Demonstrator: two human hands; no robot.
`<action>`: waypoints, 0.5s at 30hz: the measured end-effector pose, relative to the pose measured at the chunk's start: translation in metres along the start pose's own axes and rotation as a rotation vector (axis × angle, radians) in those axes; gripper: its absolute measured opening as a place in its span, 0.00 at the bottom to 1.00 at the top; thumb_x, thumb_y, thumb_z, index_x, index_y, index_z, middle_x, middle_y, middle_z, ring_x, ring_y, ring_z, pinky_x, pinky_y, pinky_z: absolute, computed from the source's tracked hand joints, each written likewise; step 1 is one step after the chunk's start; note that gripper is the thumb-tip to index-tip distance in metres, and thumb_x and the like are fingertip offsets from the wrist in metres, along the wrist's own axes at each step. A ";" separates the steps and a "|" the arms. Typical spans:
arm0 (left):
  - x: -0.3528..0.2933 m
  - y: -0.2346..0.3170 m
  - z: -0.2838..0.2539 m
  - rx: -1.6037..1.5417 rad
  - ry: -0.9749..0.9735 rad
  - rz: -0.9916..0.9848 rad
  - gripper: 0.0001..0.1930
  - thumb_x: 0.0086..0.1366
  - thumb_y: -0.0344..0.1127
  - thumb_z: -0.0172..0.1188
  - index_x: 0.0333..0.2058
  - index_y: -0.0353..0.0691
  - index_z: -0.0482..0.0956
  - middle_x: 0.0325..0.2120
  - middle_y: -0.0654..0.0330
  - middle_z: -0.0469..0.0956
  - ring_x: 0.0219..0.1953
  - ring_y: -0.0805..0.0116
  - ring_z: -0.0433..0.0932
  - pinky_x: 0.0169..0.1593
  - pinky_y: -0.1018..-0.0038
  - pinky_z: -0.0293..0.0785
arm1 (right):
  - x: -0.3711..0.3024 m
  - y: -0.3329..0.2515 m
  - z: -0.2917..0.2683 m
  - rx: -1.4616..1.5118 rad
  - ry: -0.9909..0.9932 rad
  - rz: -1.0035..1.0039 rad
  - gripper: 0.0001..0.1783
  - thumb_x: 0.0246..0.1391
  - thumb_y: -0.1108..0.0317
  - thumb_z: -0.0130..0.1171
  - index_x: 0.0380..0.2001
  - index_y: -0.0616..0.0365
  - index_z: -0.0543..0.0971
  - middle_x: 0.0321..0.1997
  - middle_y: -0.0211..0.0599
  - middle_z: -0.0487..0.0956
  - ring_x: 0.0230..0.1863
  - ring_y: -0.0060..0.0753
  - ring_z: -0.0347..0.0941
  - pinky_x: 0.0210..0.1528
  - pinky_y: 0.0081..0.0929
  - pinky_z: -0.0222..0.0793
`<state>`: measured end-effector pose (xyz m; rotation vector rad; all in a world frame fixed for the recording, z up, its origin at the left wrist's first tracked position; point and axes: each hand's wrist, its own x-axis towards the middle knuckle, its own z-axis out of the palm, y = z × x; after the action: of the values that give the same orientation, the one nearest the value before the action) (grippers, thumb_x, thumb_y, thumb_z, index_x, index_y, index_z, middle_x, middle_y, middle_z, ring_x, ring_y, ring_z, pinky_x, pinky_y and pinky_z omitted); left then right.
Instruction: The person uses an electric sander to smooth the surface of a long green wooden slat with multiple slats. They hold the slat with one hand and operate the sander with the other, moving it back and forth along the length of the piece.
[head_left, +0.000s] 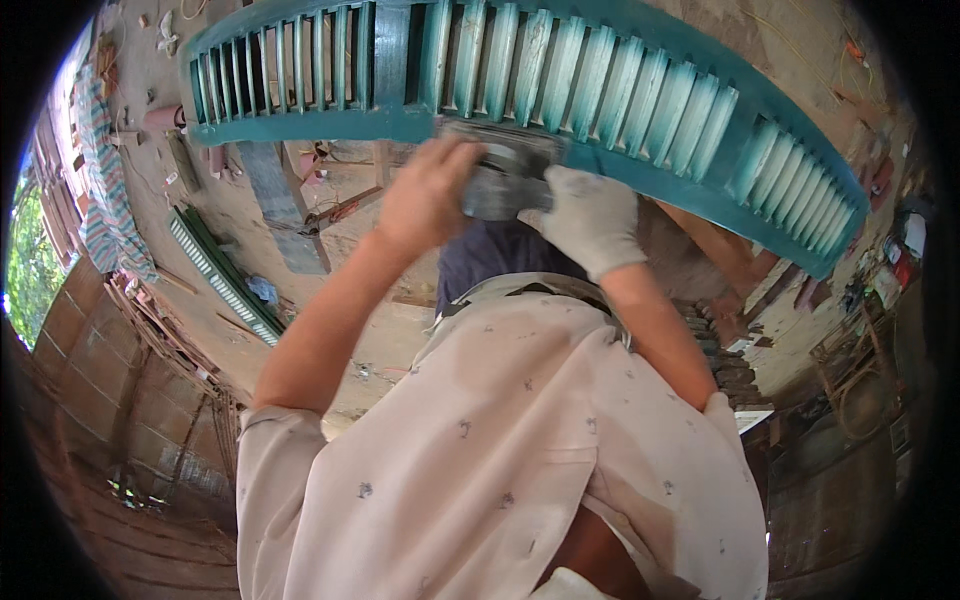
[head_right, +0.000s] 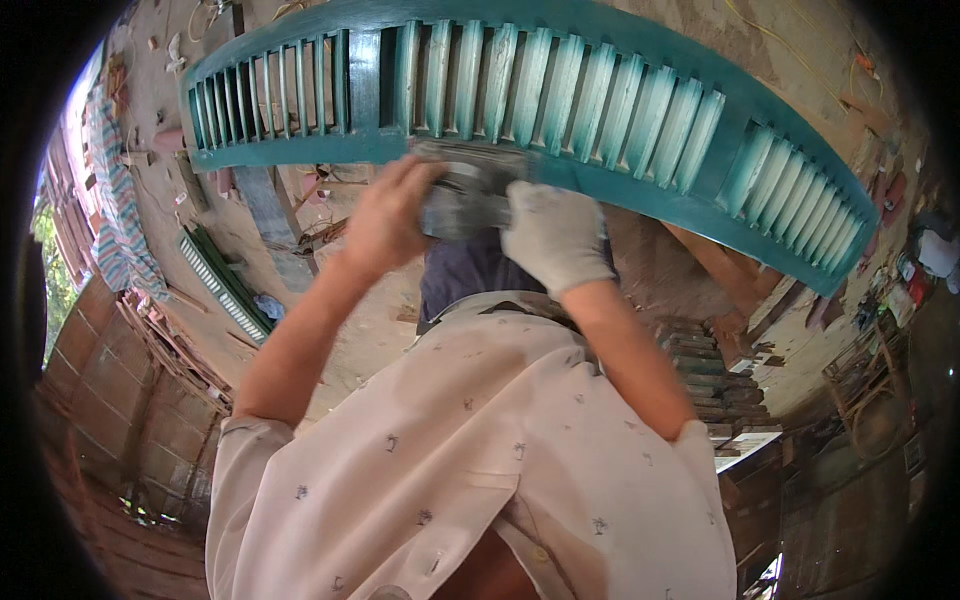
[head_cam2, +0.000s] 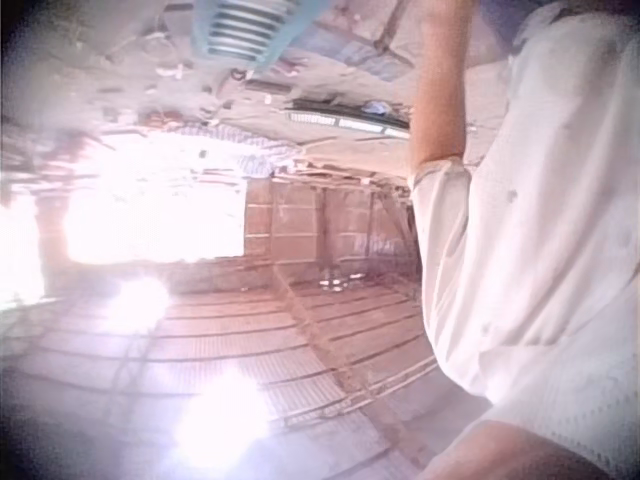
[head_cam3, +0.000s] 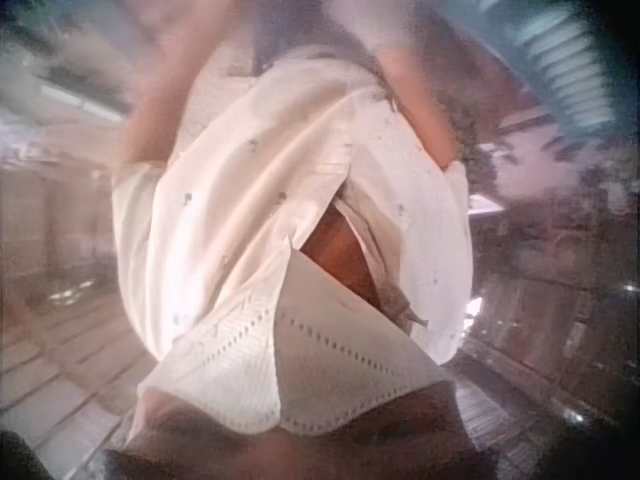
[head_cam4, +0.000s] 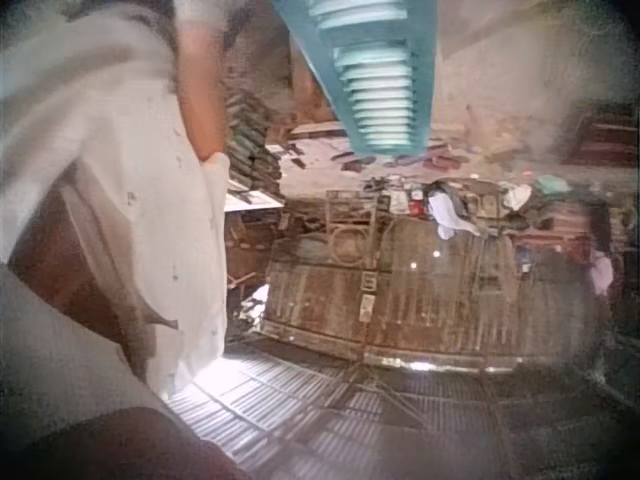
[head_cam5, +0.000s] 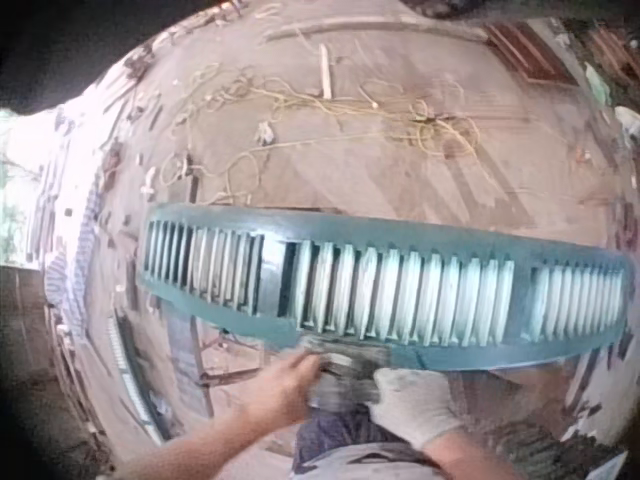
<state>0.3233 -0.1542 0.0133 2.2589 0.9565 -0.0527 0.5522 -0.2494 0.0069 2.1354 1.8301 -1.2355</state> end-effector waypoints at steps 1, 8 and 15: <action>0.006 0.014 0.015 -0.022 0.031 0.030 0.35 0.48 0.23 0.74 0.59 0.35 0.80 0.54 0.48 0.81 0.58 0.42 0.81 0.62 0.54 0.80 | -0.015 0.017 -0.007 -0.026 -0.008 0.029 0.15 0.54 0.54 0.71 0.40 0.48 0.87 0.39 0.43 0.90 0.43 0.54 0.88 0.45 0.51 0.81; 0.053 0.137 0.095 -0.176 0.025 0.130 0.17 0.56 0.24 0.66 0.45 0.36 0.76 0.46 0.52 0.78 0.50 0.50 0.82 0.52 0.59 0.85 | -0.094 0.148 -0.016 -0.247 0.082 0.182 0.22 0.50 0.56 0.72 0.49 0.48 0.87 0.48 0.40 0.90 0.52 0.50 0.87 0.50 0.47 0.81; 0.021 0.071 0.058 -0.211 0.105 0.101 0.20 0.56 0.23 0.65 0.49 0.37 0.78 0.49 0.53 0.80 0.53 0.47 0.81 0.52 0.56 0.85 | -0.050 0.067 -0.012 -0.255 -0.014 0.199 0.21 0.49 0.55 0.73 0.47 0.47 0.88 0.47 0.41 0.90 0.51 0.51 0.87 0.52 0.48 0.81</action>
<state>0.3967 -0.2120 0.0026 2.1267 0.8576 0.2046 0.6170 -0.3023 0.0159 2.0993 1.6210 -0.9185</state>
